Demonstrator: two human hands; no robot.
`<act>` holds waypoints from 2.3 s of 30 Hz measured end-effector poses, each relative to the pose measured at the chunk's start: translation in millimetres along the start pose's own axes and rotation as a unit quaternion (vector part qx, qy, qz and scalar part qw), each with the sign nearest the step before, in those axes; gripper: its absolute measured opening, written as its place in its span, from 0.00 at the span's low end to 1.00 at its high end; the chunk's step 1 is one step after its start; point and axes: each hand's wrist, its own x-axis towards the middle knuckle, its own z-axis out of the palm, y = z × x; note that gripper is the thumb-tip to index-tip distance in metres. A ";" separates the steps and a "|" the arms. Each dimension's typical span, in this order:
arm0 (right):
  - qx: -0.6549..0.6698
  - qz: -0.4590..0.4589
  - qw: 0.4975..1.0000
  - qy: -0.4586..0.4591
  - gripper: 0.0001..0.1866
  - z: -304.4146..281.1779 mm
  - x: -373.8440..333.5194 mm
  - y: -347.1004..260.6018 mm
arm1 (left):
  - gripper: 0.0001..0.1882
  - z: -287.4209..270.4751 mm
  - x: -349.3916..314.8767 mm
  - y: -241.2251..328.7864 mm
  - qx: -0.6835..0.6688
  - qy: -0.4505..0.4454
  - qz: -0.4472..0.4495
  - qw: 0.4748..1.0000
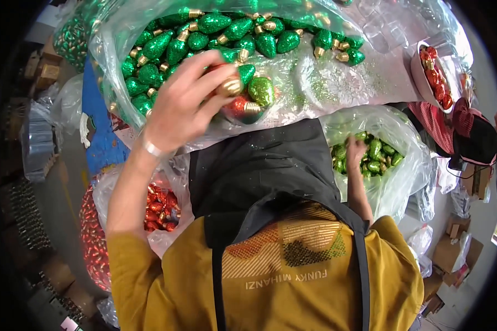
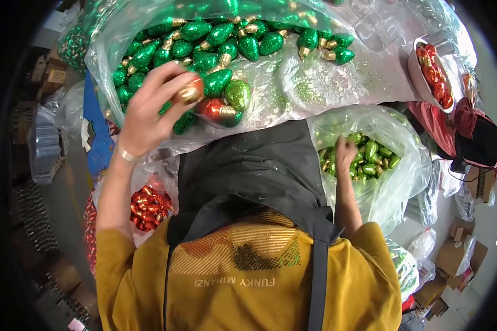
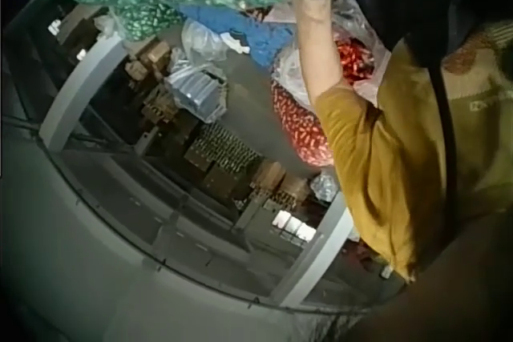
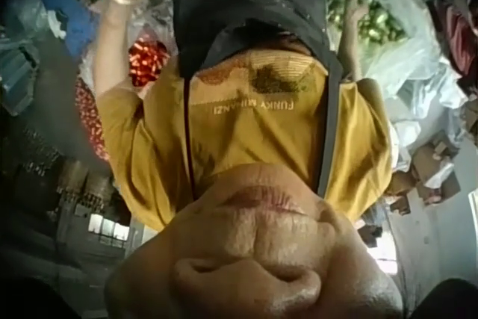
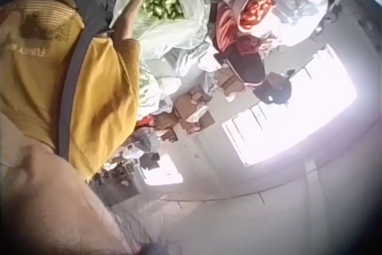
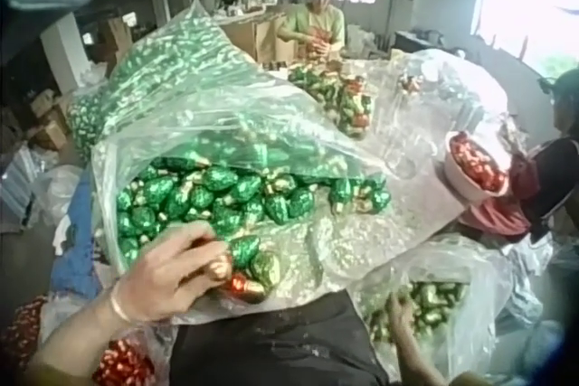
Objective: Sorting and arranging colorful plastic ornaments into bags at a workstation.
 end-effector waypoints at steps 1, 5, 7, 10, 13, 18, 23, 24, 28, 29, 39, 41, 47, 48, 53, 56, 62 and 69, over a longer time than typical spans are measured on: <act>0.054 -0.040 0.998 0.022 0.18 12.8 14.2 -59.0 | 0.20 4.3 2.6 -2.3 0.003 -0.039 -0.020 0.999; 0.164 -0.267 0.948 -0.056 0.09 33.8 28.2 -240.0 | 0.20 48.3 41.6 -26.4 0.132 -0.118 0.077 0.981; 0.078 -0.347 0.920 -0.167 0.12 64.0 34.9 -298.5 | 0.20 63.6 45.5 -38.9 0.129 -0.115 0.101 0.980; -0.088 -0.469 0.871 -0.116 0.18 139.8 73.3 -319.0 | 0.21 67.1 55.0 -43.4 0.140 -0.097 0.139 0.976; -0.237 -0.503 0.830 -0.055 0.25 179.4 74.6 -333.0 | 0.22 59.1 54.6 -51.9 0.173 -0.052 0.174 0.968; -0.293 -0.470 0.827 -0.092 0.27 198.7 59.9 -344.3 | 0.24 43.7 48.8 -76.1 0.155 -0.090 0.101 0.979; -0.296 -0.402 0.846 -0.184 0.32 175.1 64.2 -349.4 | 0.23 43.8 49.3 -88.8 -0.056 -0.153 -0.013 0.987; -0.250 -0.383 0.877 -0.148 0.31 157.0 62.5 -347.5 | 0.22 42.3 47.5 -91.9 -0.080 -0.160 -0.026 0.984; 0.120 -0.208 0.951 -0.196 0.24 72.2 4.6 -387.1 | 0.21 38.8 34.1 -108.4 -0.133 -0.120 -0.058 0.982; 0.192 -0.258 0.908 -0.269 0.23 63.3 -17.9 -395.7 | 0.21 40.6 30.6 -108.2 -0.137 -0.118 -0.058 0.982; -0.025 -0.385 0.792 -0.473 0.25 63.1 -44.1 -406.6 | 0.19 50.0 19.3 -111.2 -0.103 -0.058 -0.040 0.992; -0.120 -0.380 0.758 -0.516 0.23 61.1 -44.1 -417.9 | 0.19 50.9 18.0 -111.6 -0.093 -0.045 -0.032 0.994; -0.100 -0.408 0.714 -0.560 0.20 58.4 -58.8 -425.3 | 0.19 45.6 13.4 -116.1 -0.135 -0.092 -0.066 0.984; -0.039 -0.409 0.727 -0.550 0.20 63.2 -58.8 -413.0 | 0.20 46.8 16.2 -114.7 -0.131 -0.096 -0.064 0.985; 0.077 -0.424 0.739 -0.517 0.18 65.1 -57.1 -395.5 | 0.21 44.3 19.8 -105.2 -0.141 -0.108 -0.080 0.981; 0.134 -0.397 0.759 -0.499 0.17 55.3 -43.1 -397.9 | 0.19 39.5 11.7 -103.4 -0.102 -0.065 -0.055 0.991; 0.286 -0.297 0.800 -0.435 0.18 55.6 -7.9 -385.4 | 0.19 41.8 17.9 -63.9 -0.018 -0.067 -0.088 0.994; 0.047 -0.464 0.848 -0.251 0.11 43.1 -41.6 -403.6 | 0.20 48.7 18.0 -61.5 0.105 -0.034 -0.088 0.990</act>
